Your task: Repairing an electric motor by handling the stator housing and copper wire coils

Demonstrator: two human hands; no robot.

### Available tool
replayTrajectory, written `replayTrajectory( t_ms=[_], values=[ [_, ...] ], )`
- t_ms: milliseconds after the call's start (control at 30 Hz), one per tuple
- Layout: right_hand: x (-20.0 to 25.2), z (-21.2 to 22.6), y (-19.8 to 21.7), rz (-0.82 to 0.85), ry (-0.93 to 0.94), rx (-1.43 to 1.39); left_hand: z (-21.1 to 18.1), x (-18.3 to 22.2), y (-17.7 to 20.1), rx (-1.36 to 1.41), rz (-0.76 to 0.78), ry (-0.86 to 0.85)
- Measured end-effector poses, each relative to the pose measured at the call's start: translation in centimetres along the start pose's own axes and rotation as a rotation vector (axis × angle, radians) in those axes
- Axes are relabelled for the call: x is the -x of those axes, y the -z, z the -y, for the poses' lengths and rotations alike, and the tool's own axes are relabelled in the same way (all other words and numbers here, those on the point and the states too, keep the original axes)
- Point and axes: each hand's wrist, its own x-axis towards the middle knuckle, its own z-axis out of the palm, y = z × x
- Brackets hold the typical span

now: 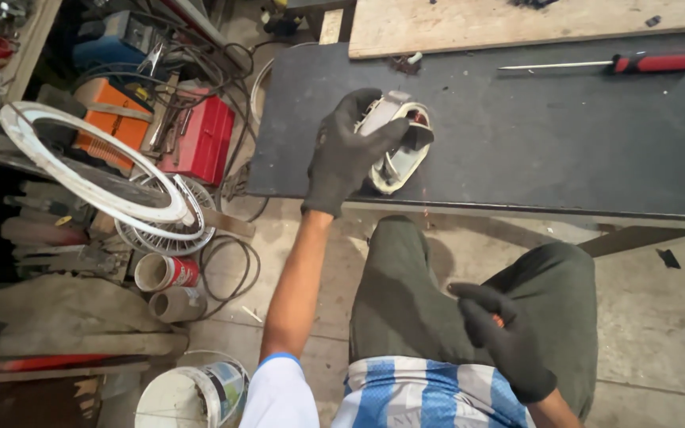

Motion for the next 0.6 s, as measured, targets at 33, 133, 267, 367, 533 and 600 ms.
replayTrajectory(
  t_ms=[33,133,267,367,533,600],
  values=[
    [-0.3,0.3,-0.2,-0.102,0.043,-0.057,0.4,-0.3,0.1,0.007,0.008,-0.041],
    [-1.2,2.2,-0.6,-0.204,0.112,-0.118,0.9,-0.7,0.0,0.035,0.035,-0.091],
    [-1.5,5.8,-2.1,-0.239,0.063,-0.066,1.6,0.0,-0.9,-0.082,0.059,-0.024],
    [-2.5,3.9,-1.1,-0.159,0.125,-0.121,1.7,-0.6,-0.1,0.169,0.212,0.027],
    [-2.8,0.3,0.7,-0.134,0.067,0.014,2.8,-1.6,1.0,0.403,0.319,0.133],
    [-2.4,-1.1,1.5,-0.149,0.051,0.095,2.3,-1.5,1.1,0.419,0.319,0.123]
  ],
)
